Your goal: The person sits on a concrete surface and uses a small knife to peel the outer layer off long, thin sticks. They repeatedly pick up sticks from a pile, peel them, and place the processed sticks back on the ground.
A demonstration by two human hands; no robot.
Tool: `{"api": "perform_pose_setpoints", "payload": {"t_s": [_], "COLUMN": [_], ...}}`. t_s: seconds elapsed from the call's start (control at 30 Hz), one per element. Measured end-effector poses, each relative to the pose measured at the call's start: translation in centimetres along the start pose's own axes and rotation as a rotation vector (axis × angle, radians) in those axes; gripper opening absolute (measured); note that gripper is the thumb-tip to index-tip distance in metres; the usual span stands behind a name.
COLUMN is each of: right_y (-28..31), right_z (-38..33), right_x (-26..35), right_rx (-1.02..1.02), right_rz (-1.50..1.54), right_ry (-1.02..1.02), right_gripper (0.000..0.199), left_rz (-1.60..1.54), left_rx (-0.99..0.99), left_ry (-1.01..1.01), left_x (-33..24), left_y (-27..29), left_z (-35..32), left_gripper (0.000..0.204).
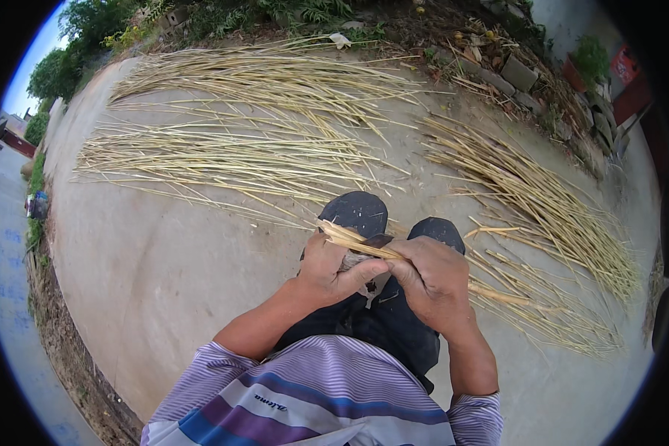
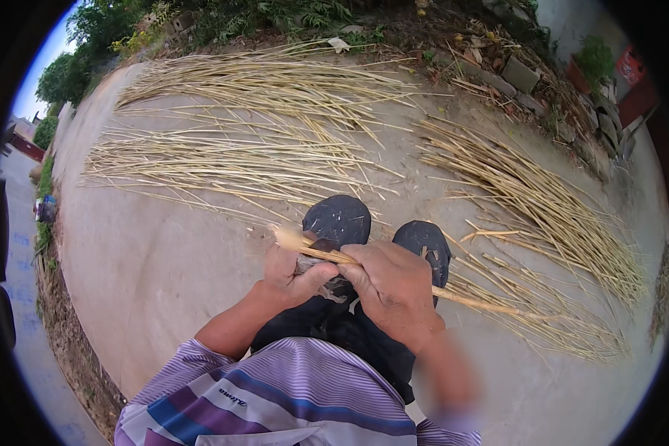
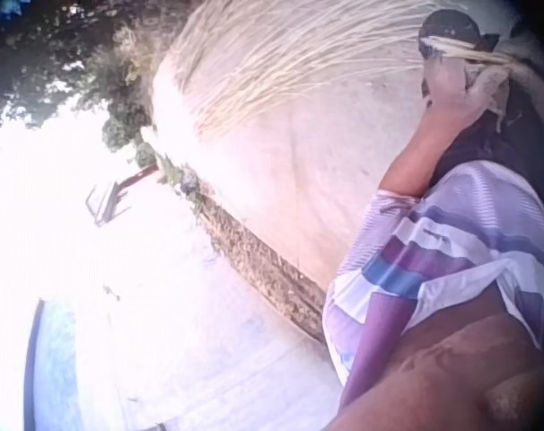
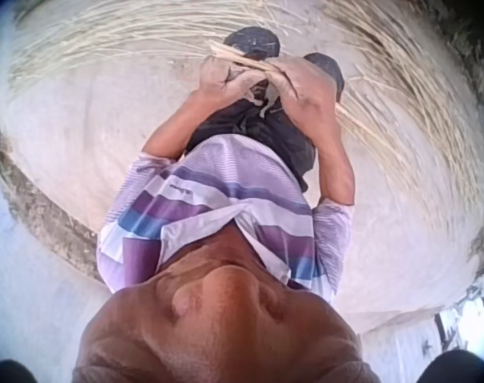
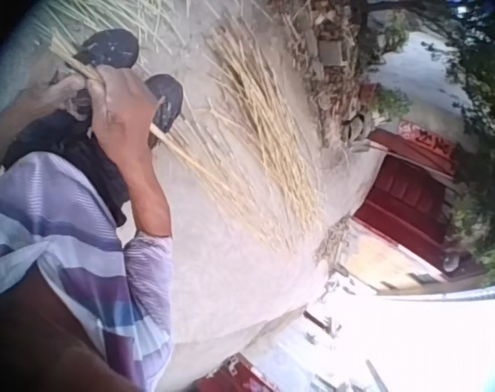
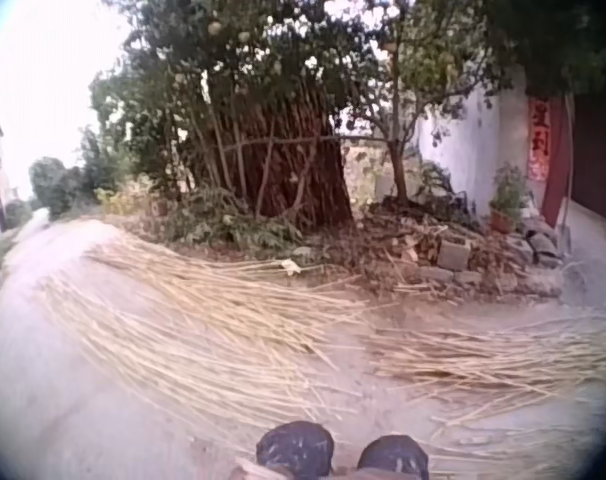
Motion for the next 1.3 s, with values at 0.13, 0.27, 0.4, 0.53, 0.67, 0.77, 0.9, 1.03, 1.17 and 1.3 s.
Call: {"api": "perform_pose_setpoints", "payload": {"t_s": [0.13,0.27,0.4,0.53,0.67,0.77,0.9,1.03,1.17,1.3], "right_y": [0.0,0.6,-0.6,-0.2,-1.2,-0.8,-1.0,-0.7,-0.4,0.1], "right_z": [0.4,0.2,0.8,0.9,0.8,1.3,1.3,1.5,1.8,1.8], "right_x": [-0.3,-1.1,0.1,-0.6,0.3,0.6,1.1,1.3,0.4,-0.8], "right_rx": [0.108,0.184,0.102,0.067,0.069,0.013,-0.003,0.020,0.038,0.066], "right_rz": [0.004,-0.092,-0.134,-0.086,-0.129,-0.103,-0.116,-0.137,-0.139,-0.122], "right_ry": [-0.076,-0.074,0.005,-0.011,0.038,0.054,0.078,0.055,-0.002,-0.077], "right_gripper": [0.017,0.018,0.017,0.015,0.014,0.015,0.015,0.016,0.017,0.018], "left_rz": [-0.173,-0.232,-0.092,-0.102,-0.094,-0.131,-0.266,-0.083,0.111,-0.102], "left_rx": [0.048,0.022,0.054,0.077,-0.042,-0.087,-0.022,-0.148,0.006,-0.214], "left_ry": [0.351,0.397,0.246,0.231,0.328,0.261,0.297,0.170,0.068,0.415], "left_x": [3.0,4.9,3.8,3.6,4.4,3.4,3.3,2.3,3.0,6.2], "left_y": [-0.2,1.3,0.1,1.0,0.0,0.0,-0.4,-0.2,1.2,3.8], "left_z": [-2.6,-3.0,-1.9,-1.0,-2.9,-1.7,-1.2,-1.1,0.5,-1.2], "left_gripper": [0.033,0.032,0.026,0.026,0.029,0.032,0.042,0.035,0.037,0.037]}}
Point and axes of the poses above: each hand's wrist, its own z-axis towards the middle knuckle, its own y-axis out of the back of the hand, x = y × z, the point moved 7 cm from there along z, towards the middle knuckle, and after that the axes turned 11 degrees about x, right-handed, at the moved point
